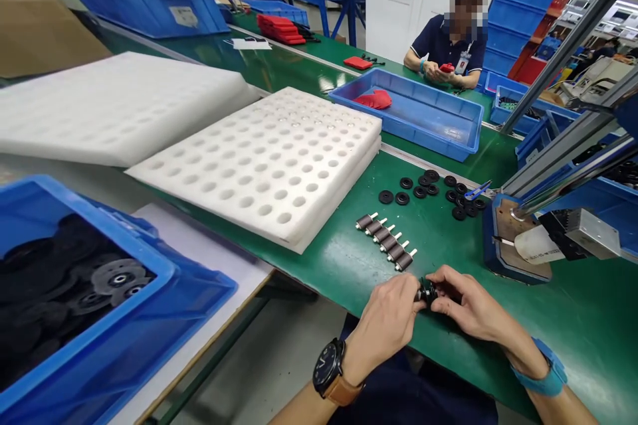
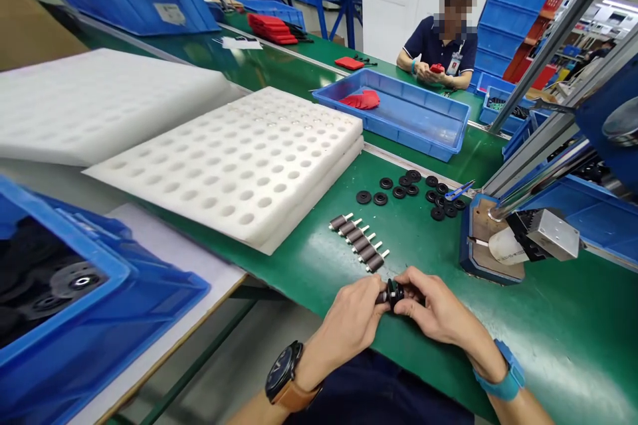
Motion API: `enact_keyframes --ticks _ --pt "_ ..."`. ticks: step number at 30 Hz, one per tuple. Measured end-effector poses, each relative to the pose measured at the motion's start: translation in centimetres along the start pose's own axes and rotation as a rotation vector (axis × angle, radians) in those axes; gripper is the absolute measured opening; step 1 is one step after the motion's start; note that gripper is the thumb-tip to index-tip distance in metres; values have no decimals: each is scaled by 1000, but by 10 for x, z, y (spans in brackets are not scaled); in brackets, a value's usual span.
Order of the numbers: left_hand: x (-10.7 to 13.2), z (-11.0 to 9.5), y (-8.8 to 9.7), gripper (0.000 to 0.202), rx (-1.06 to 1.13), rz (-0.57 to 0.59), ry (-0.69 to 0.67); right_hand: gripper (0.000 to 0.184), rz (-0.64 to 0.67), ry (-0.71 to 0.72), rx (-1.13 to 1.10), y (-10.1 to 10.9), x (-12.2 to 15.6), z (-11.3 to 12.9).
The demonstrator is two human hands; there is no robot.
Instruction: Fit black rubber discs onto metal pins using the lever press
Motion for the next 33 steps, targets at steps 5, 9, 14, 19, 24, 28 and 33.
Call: enact_keyframes --ticks 5,9,14,19,24,28,33 --pt "0 0 1 16 36 -24 32 29 -12 -3 -66 -4 -1 -1" --pt "0 0 2 14 76 -48 39 32 1 -60 -191 -8 -1 -3" --pt "1 1 1 13 99 -53 54 34 14 -89 -232 -9 1 -5" --pt "0 4 3 13 177 -73 114 33 -50 8 -140 -10 0 2" --pt "-2 8 8 16 354 -86 229 28 -210 146 36 -17 1 16" --pt "-2 9 8 21 479 -72 263 30 -291 342 49 -23 2 22" --pt "1 9 6 13 447 -132 283 35 -305 378 91 -20 0 23"
Point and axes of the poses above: each hand's wrist, its own x-axis away from the middle knuckle, its own y-axis out of the back of the hand, z = x × y, the point moved 1 cm from there along -x, towards the middle knuckle, and after that the axes turned 11 degrees about -z, right-handed, at the moved point
